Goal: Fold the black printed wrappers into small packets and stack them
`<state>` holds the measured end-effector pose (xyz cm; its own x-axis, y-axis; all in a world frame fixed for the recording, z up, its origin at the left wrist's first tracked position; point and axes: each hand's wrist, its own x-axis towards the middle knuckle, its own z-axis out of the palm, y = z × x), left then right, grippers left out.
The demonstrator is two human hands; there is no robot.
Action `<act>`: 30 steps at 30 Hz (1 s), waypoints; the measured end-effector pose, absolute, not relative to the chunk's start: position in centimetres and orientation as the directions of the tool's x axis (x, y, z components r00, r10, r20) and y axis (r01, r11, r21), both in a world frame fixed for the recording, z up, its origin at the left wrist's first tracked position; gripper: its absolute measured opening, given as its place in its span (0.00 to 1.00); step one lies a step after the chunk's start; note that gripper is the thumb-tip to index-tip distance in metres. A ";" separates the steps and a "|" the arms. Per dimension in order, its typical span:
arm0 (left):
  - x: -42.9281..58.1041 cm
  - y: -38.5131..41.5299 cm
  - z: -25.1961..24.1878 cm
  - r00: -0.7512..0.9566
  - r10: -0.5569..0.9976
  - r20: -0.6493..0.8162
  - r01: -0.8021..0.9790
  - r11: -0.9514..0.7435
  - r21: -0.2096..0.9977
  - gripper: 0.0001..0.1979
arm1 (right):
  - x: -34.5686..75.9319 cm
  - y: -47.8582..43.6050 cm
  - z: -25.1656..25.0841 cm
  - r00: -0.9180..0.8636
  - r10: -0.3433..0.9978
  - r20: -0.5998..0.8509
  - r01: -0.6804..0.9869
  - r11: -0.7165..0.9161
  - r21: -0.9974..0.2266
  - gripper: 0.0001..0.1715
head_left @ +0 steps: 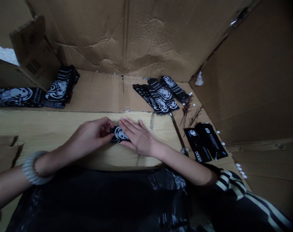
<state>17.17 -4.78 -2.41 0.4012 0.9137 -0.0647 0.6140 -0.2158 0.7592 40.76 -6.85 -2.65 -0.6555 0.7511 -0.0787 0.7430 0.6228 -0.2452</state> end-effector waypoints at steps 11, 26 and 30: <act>15.6 -4.6 -4.0 0.861 0.458 0.220 0.393 -0.875 0.282 0.23 | 40.7 -6.8 -4.2 -0.648 0.759 -0.069 0.750 0.620 -0.228 0.40; 15.5 -3.7 -3.4 0.876 0.438 0.204 0.356 -0.870 0.340 0.19 | 40.5 -6.5 -4.5 -0.634 0.768 -0.093 0.758 0.592 -0.275 0.38; 18.4 -3.4 -1.6 0.853 0.512 0.106 0.445 -0.817 0.366 0.16 | 40.8 -6.3 -3.6 -0.644 0.757 -0.114 0.737 0.573 -0.357 0.45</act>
<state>18.36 -3.35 -1.56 0.8527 0.5116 0.1056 0.4451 -0.8174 0.3657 40.79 -6.31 -3.64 -0.6435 0.7570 -0.1135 0.7374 0.5734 -0.3570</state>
